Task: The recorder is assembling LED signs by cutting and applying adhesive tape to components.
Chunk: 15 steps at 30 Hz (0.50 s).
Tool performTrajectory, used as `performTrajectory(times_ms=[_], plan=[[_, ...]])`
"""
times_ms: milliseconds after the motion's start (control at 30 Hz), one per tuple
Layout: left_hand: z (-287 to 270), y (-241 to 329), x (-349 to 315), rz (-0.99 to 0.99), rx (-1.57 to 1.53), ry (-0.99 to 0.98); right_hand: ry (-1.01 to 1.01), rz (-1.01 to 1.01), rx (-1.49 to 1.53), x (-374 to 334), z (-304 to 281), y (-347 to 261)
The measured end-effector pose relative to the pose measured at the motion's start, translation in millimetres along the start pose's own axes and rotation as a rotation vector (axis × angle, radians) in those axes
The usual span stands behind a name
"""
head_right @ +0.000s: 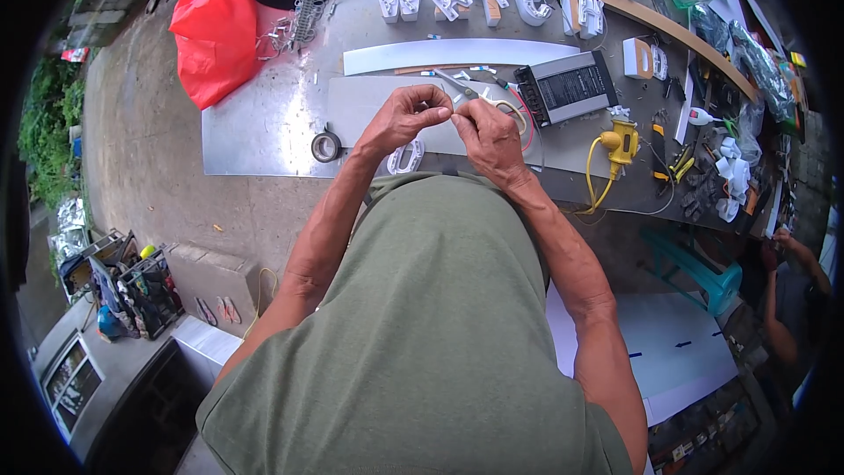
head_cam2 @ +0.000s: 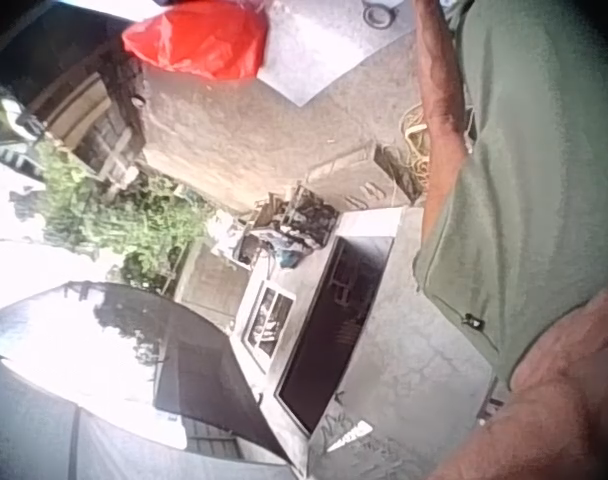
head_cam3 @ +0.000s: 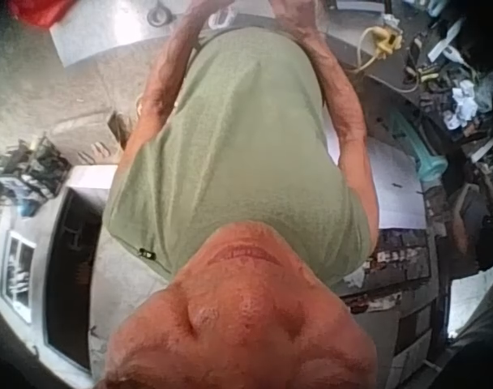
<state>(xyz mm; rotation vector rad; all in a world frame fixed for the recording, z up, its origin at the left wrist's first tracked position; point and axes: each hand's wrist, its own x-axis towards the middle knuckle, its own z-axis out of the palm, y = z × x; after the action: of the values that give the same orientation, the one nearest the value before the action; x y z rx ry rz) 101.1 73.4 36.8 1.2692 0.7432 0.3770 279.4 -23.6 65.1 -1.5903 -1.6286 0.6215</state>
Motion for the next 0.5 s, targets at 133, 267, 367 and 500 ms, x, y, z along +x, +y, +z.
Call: performTrajectory(times_ms=[133,267,367,500], plan=[[2.6,-2.8,0.8,0.172,0.109,0.008,-0.151,0.826,1.017,-2.2,-0.8,3.1],[2.0,-5.9,1.4,0.204,0.097,0.052,-0.213,1.06,1.47,-5.8,-3.7,11.0],[-8.0,-7.7,0.0,0.077,-0.12,0.116,-0.244,0.961,1.261,-13.5,-10.2,16.6],[-14.6,0.3,-2.4,0.021,-0.03,0.104,-0.021,0.359,0.247,-8.7,-10.2,-0.8]])
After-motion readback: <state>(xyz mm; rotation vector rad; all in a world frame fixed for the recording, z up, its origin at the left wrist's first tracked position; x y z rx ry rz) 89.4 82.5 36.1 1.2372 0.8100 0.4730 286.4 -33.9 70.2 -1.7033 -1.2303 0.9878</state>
